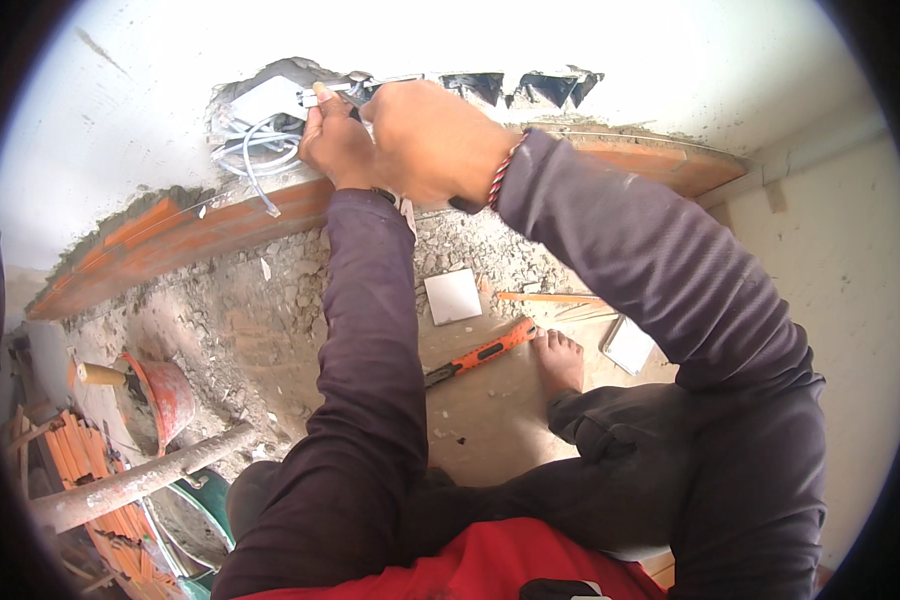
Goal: The person prepares electrical wiring and installs an outlet box into a wall opening using a screwdriver and pliers.
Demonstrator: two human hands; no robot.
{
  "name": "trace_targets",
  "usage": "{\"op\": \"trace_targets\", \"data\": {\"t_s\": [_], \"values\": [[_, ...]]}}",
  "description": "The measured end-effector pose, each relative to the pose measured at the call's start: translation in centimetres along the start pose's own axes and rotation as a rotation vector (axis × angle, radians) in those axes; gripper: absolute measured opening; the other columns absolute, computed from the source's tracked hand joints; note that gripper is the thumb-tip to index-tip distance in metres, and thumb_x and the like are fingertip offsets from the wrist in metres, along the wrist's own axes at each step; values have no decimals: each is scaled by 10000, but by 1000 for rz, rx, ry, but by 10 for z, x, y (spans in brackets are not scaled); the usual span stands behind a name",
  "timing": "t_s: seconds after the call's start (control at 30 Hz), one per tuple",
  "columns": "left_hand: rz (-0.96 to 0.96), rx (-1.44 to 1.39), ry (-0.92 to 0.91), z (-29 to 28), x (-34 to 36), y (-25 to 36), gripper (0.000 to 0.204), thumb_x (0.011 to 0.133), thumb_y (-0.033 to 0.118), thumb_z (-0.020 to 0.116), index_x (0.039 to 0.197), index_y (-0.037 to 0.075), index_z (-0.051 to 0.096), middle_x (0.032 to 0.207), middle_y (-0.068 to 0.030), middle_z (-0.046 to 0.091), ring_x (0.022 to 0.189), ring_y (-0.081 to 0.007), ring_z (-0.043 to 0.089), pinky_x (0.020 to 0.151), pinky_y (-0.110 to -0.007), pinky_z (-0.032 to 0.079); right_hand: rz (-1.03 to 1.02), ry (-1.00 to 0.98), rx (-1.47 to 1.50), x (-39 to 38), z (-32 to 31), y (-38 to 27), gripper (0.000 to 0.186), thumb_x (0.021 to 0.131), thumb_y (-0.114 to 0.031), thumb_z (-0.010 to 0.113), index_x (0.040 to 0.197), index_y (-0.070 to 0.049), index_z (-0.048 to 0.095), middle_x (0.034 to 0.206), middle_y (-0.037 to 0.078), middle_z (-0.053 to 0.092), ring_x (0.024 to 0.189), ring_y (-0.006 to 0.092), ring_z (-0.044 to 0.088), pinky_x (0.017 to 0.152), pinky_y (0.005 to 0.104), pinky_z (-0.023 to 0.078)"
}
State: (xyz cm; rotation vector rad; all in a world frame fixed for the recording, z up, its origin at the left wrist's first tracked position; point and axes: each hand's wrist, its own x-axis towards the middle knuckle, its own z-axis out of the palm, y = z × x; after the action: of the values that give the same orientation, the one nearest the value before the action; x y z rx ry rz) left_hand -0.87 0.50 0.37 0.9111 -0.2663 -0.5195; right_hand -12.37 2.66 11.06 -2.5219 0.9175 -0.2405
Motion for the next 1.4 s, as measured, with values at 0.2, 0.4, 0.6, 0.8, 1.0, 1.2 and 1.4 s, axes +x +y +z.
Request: {"op": "trace_targets", "data": {"t_s": [0.2, 0.4, 0.6, 0.8, 1.0, 1.2, 1.4], "values": [[32, 63, 4, -2, 2, 3, 303, 1022, 171, 583, 812, -37, 651, 683, 20, 573, 579, -64, 439, 508, -261, 348, -87, 163, -369, -10, 27, 5, 498, 826, -27, 598, 1318, 27, 549, 822, 252, 662, 793, 413, 681, 731, 462, 555], [-10, -30, 24, 1, 1, -2, 300, 1024, 151, 576, 808, -43, 654, 669, 22, 559, 575, -64, 425, 500, -259, 331, -129, 217, -216, -12, 31, 19, 440, 827, -59, 610, 1256, 38, 604, 834, 253, 679, 771, 404, 690, 747, 450, 562], [84, 48, -1, -9, 5, -8, 316, 1017, 171, 595, 811, -61, 657, 680, 5, 571, 598, -69, 434, 522, -264, 351, 134, -190, 242, 10, -33, 2, 441, 912, -68, 554, 1335, 55, 577, 747, 102, 646, 485, 163, 602, 497, 300, 523], [-8, 96, -64, -13, 1, 1, 288, 1021, 181, 588, 926, -78, 670, 832, -19, 614, 752, -100, 514, 698, -273, 441, 162, -774, 70, 71, -100, -13, 387, 937, -164, 615, 1281, 12, 639, 930, 111, 680, 681, 187, 612, 577, 320, 527], [-12, 170, -54, -7, -2, -5, 276, 1002, 199, 631, 933, -65, 674, 855, -18, 623, 754, -101, 512, 700, -267, 434, -474, -728, 373, 134, -82, 102, 227, 890, -114, 670, 1055, 40, 686, 892, 73, 686, 710, 152, 613, 591, 327, 520], [-157, -131, 17, -6, 0, 12, 267, 969, 219, 691, 1011, -45, 685, 892, -11, 630, 773, -104, 500, 731, -265, 420, -94, -741, -342, 81, -92, -37, 136, 842, -93, 642, 864, 41, 651, 637, 76, 606, 606, 176, 621, 511, 363, 467], [-113, -6, 24, -2, -2, -2, 284, 972, 225, 687, 965, -58, 705, 790, -4, 609, 701, -94, 478, 640, -260, 387, -140, -736, -581, 72, -105, -44, 158, 796, -32, 539, 877, 56, 642, 644, 139, 609, 577, 223, 602, 509, 396, 485]]}}
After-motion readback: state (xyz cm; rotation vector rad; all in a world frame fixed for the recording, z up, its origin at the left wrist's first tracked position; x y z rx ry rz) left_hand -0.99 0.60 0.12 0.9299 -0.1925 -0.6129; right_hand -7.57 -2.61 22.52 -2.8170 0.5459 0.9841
